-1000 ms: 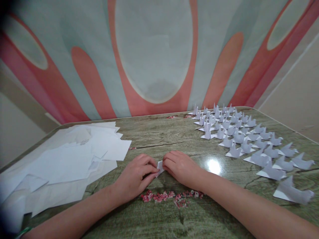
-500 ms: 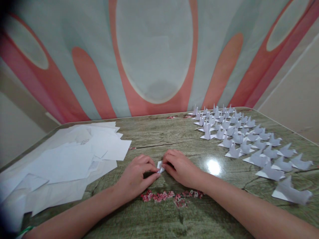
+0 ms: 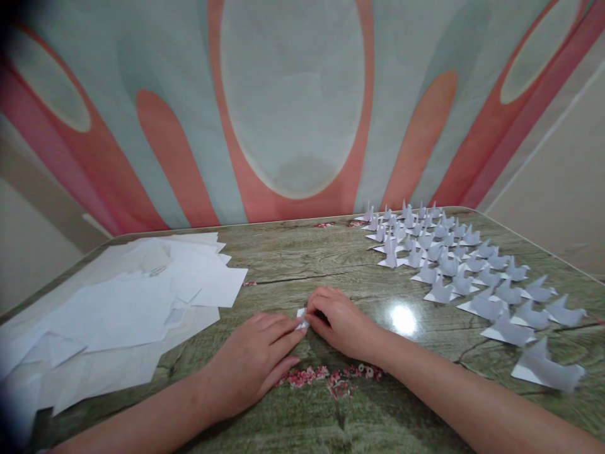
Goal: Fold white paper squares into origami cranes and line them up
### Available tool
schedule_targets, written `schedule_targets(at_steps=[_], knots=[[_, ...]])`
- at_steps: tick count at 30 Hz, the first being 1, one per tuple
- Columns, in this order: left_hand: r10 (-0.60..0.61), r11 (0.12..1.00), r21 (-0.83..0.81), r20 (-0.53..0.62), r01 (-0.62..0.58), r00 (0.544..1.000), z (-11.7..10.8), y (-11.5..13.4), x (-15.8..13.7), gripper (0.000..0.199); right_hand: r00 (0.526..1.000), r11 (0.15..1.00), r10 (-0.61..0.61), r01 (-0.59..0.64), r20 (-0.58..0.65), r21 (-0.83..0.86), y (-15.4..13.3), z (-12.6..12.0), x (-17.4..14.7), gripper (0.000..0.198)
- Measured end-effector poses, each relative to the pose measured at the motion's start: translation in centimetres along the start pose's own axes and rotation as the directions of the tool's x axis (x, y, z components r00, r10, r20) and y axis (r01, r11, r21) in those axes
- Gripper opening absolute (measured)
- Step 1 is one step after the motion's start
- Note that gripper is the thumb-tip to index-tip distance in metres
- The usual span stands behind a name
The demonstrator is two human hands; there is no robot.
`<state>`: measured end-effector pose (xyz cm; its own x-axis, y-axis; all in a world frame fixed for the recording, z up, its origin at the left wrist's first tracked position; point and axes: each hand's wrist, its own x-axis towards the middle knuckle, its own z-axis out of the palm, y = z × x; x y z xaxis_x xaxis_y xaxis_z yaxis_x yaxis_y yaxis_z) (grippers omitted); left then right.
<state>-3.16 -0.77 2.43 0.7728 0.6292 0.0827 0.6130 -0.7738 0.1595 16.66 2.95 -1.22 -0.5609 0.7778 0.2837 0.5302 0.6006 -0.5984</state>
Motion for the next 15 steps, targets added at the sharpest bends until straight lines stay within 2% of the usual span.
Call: schedule_targets(at_steps=[5, 15], knots=[[0.003, 0.998, 0.068, -0.006, -0.002, 1.0, 0.32, 0.24, -0.34, 0.037, 1.0, 1.0, 0.011, -0.011, -0.003, 0.001, -0.19, -0.03, 0.02, 0.006], [0.008, 0.998, 0.056, -0.007, -0.008, 1.0, 0.57, 0.06, -0.54, 0.034, 1.0, 0.996, 0.015, -0.017, 0.021, 0.082, 0.11, 0.01, -0.08, 0.006]])
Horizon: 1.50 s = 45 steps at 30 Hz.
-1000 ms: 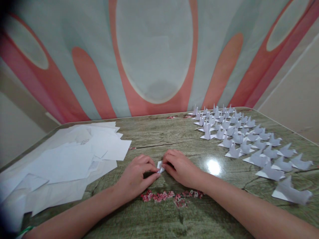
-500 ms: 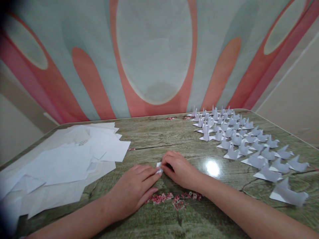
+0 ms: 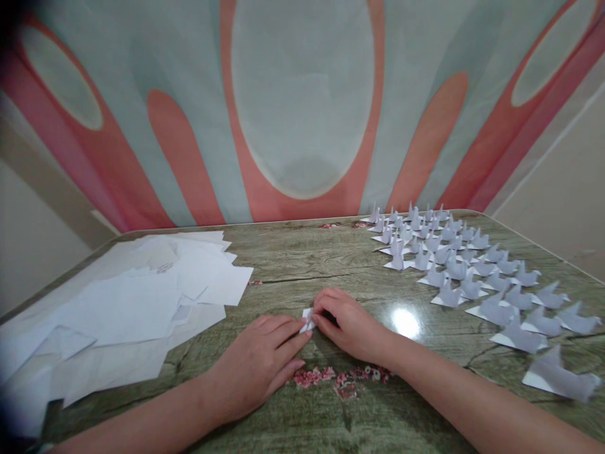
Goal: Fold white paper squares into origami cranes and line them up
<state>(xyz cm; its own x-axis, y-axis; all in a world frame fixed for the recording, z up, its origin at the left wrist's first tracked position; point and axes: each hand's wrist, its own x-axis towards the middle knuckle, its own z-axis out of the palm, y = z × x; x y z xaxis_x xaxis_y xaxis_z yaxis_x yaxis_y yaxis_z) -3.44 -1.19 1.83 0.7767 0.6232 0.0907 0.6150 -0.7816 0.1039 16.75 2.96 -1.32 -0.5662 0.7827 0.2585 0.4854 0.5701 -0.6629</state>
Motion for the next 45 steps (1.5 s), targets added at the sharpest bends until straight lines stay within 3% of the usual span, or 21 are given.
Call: schedule_targets(at_steps=[24, 45], knots=[[0.034, 0.998, 0.052, -0.001, -0.034, 0.999, 0.4, -0.1, 0.4, 0.043, 0.997, 0.988, 0.02, -0.031, -0.068, -0.153, -0.1, 0.9, 0.0, 0.007], [0.028, 0.999, 0.038, -0.027, -0.027, 0.999, 0.4, 0.0, 0.4, 0.04, 0.987, 0.981, 0.124, -0.138, -0.105, -0.139, -0.3, 1.0, 0.1, 0.008]])
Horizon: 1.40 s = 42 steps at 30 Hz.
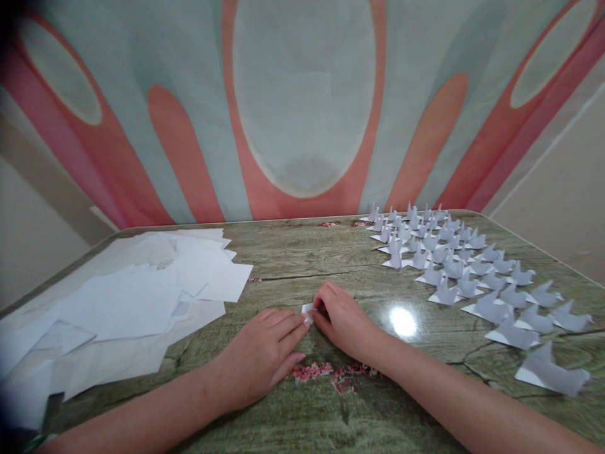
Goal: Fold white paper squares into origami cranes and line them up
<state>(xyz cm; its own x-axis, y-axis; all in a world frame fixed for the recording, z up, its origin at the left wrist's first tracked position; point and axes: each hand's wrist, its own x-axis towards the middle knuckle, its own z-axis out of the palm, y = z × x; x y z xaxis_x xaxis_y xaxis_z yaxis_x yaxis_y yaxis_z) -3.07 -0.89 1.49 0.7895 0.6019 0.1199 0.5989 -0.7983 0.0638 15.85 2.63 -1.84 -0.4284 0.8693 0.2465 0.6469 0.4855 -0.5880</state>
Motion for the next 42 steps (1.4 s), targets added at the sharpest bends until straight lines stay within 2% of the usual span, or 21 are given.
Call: schedule_targets(at_steps=[21, 29, 32, 36, 39, 42], knots=[[-0.002, 0.999, 0.037, -0.044, 0.004, 0.999, -0.2, 0.3, 0.0, 0.031, 1.0, 1.0, -0.015, 0.016, -0.026, 0.019, 0.0, 0.1, 0.1, 0.008], [-0.015, 1.0, -0.027, -0.042, 0.014, 0.999, -0.6, -0.1, -0.1, 0.027, 0.999, 0.98, 0.031, -0.022, -0.043, 0.199, 0.4, -0.5, 0.0, 0.005], [-0.027, 0.997, -0.07, -0.068, 0.022, 0.997, -0.5, -0.3, 0.0, 0.024, 0.997, 0.98, -0.016, 0.032, -0.081, 0.199, 0.4, -0.6, -0.1, 0.009], [-0.078, 0.981, -0.186, -0.096, 0.059, 0.992, 0.0, -0.7, 0.3, 0.018, 0.995, 0.989, -0.08, 0.086, -0.056, 0.122, 0.1, -0.4, -0.2, 0.023], [-0.201, 0.933, -0.322, -0.087, 0.164, 0.976, 0.1, -1.2, 0.8, 0.012, 0.998, 0.99, -0.058, 0.062, -0.035, 0.127, 0.0, -0.4, -0.2, 0.023], [-0.304, 0.887, -0.391, -0.091, 0.246, 0.948, 0.1, -1.6, 1.5, 0.034, 0.999, 0.99, -0.032, 0.035, -0.026, 0.134, 0.0, -0.4, -0.2, 0.023]])
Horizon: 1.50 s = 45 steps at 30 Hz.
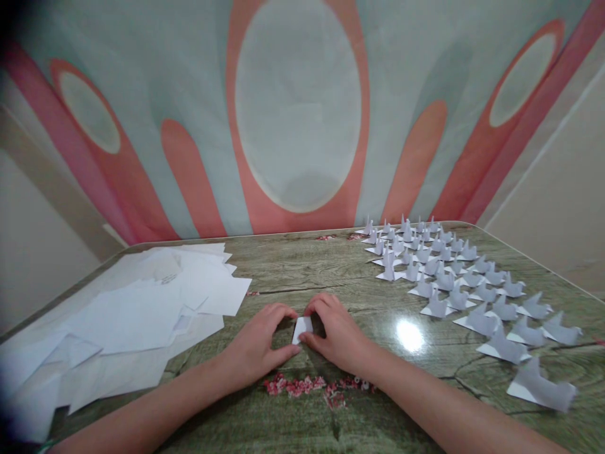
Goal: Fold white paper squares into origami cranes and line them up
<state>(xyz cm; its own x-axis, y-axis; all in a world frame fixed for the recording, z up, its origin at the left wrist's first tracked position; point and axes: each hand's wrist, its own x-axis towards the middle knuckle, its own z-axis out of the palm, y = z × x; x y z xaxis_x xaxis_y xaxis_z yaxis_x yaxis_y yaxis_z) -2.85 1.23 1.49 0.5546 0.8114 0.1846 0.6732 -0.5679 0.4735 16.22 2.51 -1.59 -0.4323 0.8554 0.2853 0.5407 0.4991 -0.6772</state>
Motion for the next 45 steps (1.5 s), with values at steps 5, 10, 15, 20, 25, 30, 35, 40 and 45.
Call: schedule_targets(at_steps=[5, 10, 15, 20, 25, 30, 35, 40, 45], knots=[[-0.068, 0.991, -0.11, 0.079, 0.077, 0.995, 0.2, 0.4, 1.3, 0.027, 0.998, 0.998, 0.056, -0.056, -0.002, 0.036, 0.1, 0.1, -0.4, 0.019], [-0.23, 0.872, -0.432, 0.058, 0.232, 0.971, 1.0, 0.3, 2.7, 0.029, 0.991, 0.96, 0.113, -0.089, -0.075, 0.264, 0.2, -0.2, -0.5, 0.014], [-0.352, 0.666, -0.708, -0.022, 0.234, 0.936, 2.3, 0.2, 3.9, 0.031, 0.988, 0.902, 0.141, -0.102, -0.063, 0.419, 0.5, -1.0, -0.1, 0.019], [-0.281, 0.627, -0.762, -0.028, 0.161, 0.959, 3.2, 0.7, 3.8, 0.025, 0.978, 0.88, 0.186, -0.126, -0.089, 0.457, 0.7, -1.2, 0.2, 0.026], [-0.245, 0.704, -0.693, -0.035, 0.153, 0.969, 2.8, 0.9, 3.2, 0.021, 0.981, 0.882, 0.184, -0.134, -0.067, 0.452, 0.8, -1.0, 0.1, 0.026], [-0.245, 0.716, -0.678, -0.02, 0.167, 0.969, 2.3, 0.8, 3.3, 0.028, 0.978, 0.868, 0.206, -0.164, -0.038, 0.469, 0.8, -0.9, -0.1, 0.026], [-0.22, 0.714, -0.684, -0.018, 0.148, 0.975, 2.8, 0.3, 3.4, 0.025, 0.976, 0.841, 0.215, -0.164, -0.041, 0.515, 0.8, -0.9, -0.1, 0.026], [-0.237, 0.689, -0.722, -0.137, 0.067, 0.962, 3.1, 0.2, 3.1, 0.025, 0.975, 0.847, 0.216, -0.161, -0.05, 0.507, 0.9, -0.9, -0.1, 0.024], [-0.141, 0.849, -0.528, -0.201, 0.014, 0.969, 2.3, 0.5, 2.8, 0.019, 0.987, 0.905, 0.152, -0.115, -0.059, 0.409, 0.7, -1.4, -0.1, 0.022]])
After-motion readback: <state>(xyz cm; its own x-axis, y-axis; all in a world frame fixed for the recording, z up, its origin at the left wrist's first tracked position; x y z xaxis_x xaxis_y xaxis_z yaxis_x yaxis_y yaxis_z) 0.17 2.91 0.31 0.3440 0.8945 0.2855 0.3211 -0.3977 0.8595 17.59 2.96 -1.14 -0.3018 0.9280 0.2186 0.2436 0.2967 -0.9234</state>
